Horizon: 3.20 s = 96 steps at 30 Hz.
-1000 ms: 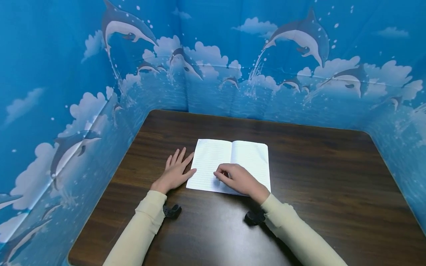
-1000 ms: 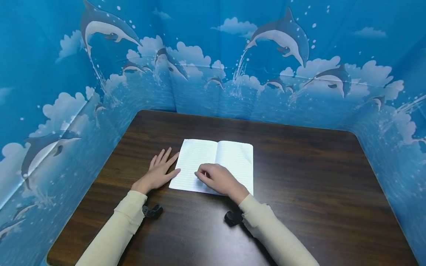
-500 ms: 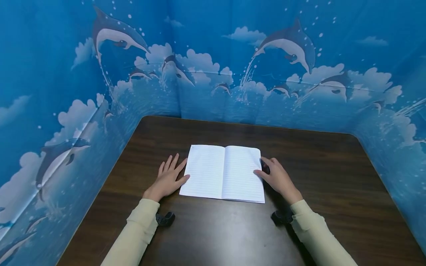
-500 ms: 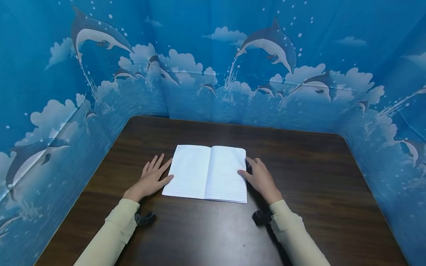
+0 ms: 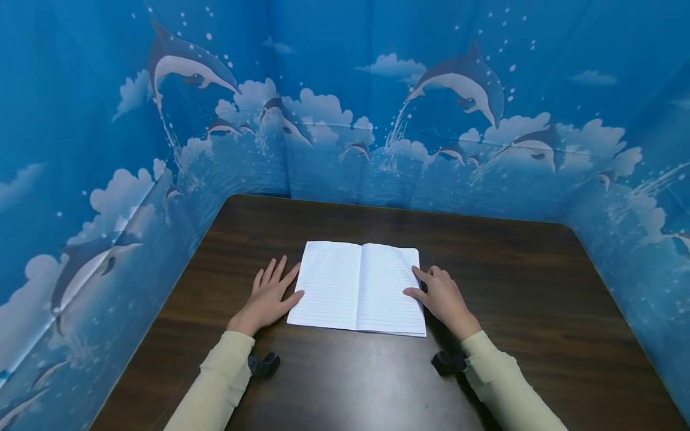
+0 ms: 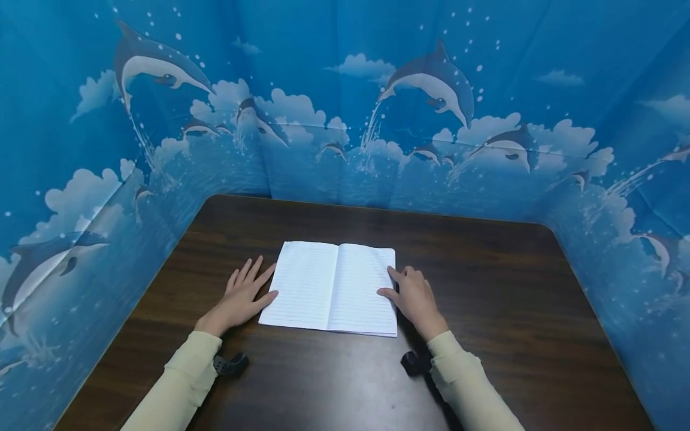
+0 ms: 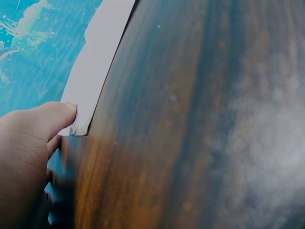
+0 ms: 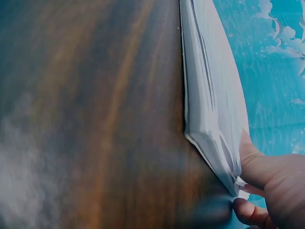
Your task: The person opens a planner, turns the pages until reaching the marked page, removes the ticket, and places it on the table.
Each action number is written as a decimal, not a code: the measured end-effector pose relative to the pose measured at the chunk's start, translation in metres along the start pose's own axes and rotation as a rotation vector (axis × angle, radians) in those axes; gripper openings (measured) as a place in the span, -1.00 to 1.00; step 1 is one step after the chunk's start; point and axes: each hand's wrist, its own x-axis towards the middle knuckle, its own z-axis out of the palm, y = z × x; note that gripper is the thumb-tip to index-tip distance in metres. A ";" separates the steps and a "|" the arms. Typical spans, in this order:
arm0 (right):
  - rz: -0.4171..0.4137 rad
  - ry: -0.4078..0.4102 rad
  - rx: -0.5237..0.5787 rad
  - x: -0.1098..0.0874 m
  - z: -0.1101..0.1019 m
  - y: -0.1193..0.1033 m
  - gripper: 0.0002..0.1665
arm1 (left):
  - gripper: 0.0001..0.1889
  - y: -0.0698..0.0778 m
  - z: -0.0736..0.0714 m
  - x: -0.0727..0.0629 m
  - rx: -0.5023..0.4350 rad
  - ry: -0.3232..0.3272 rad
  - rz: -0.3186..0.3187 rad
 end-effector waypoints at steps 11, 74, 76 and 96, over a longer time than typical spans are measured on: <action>-0.084 0.107 -0.028 -0.004 0.003 -0.008 -0.29 | -0.20 -0.002 0.000 -0.001 0.015 -0.003 -0.009; -0.018 -0.014 0.973 0.005 -0.029 -0.051 -0.57 | -0.19 -0.010 0.005 0.003 0.004 -0.032 -0.010; -0.034 -0.013 0.969 0.006 -0.030 -0.055 -0.56 | -0.18 -0.011 0.006 0.004 0.003 -0.029 -0.007; -0.145 -0.103 1.024 0.013 -0.021 -0.080 -0.55 | -0.18 -0.002 0.000 0.000 0.019 -0.027 -0.023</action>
